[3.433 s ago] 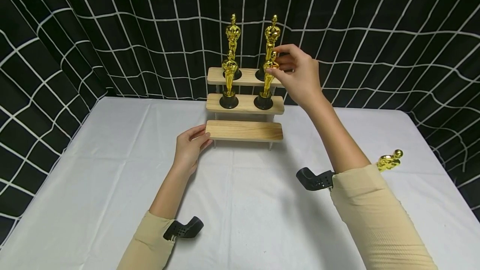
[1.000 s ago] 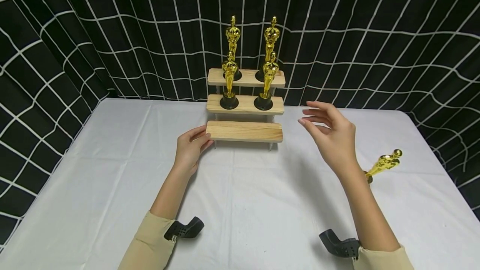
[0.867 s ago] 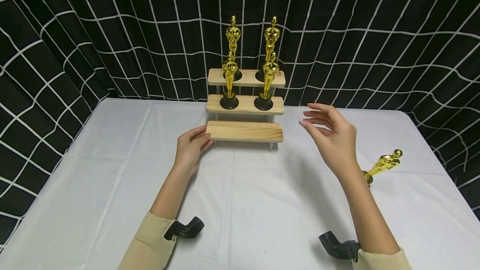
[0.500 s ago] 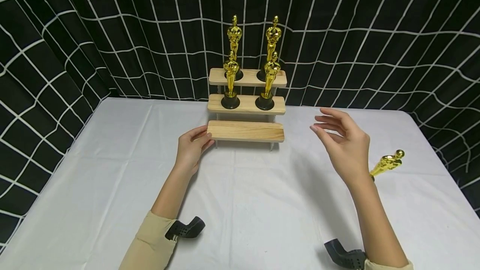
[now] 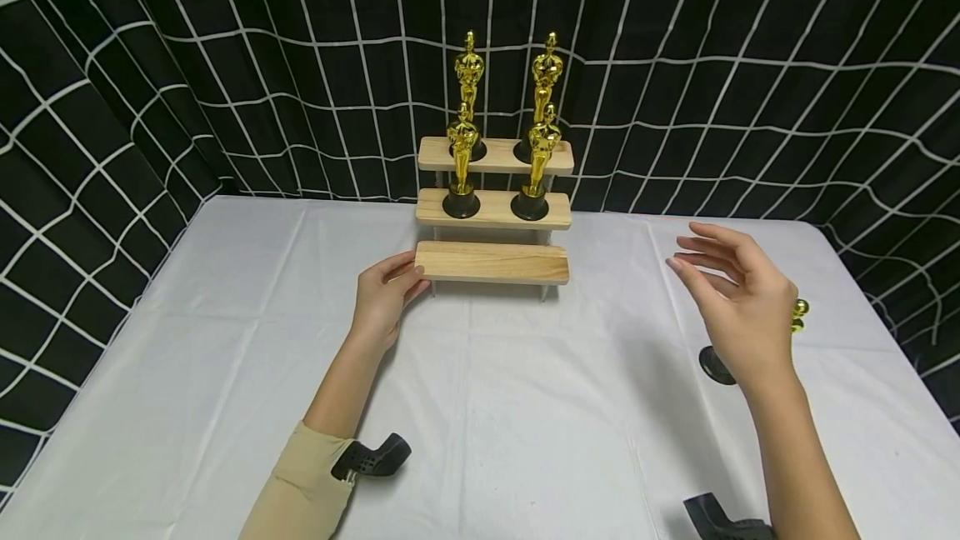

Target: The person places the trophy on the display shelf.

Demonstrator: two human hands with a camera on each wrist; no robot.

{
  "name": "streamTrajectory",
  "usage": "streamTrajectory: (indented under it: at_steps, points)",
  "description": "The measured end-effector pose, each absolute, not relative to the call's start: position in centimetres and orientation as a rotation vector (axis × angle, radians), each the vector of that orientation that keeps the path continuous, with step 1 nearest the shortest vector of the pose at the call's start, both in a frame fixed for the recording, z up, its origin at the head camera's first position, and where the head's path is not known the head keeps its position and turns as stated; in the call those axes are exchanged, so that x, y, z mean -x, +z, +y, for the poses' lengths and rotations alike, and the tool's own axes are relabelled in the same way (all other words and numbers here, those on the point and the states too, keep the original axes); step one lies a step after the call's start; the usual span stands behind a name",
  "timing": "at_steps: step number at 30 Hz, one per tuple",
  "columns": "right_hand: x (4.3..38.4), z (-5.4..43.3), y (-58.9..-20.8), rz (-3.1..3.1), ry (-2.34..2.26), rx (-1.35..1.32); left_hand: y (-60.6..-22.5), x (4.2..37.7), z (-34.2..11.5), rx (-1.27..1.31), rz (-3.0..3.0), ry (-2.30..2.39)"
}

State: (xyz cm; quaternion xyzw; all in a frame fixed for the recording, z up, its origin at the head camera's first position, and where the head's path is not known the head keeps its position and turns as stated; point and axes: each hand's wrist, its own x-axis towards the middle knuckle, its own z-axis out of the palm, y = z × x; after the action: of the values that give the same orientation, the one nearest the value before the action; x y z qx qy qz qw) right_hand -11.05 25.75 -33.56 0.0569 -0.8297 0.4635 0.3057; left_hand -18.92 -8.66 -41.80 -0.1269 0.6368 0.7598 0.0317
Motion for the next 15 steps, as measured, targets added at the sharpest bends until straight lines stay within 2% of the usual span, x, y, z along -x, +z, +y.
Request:
streamTrajectory:
  at_steps: [15]
  points:
    - [9.9, 29.2, -32.8, -2.247, 1.115, -0.057, -42.0, 19.0, -8.7, 0.399, 1.937, 2.355]
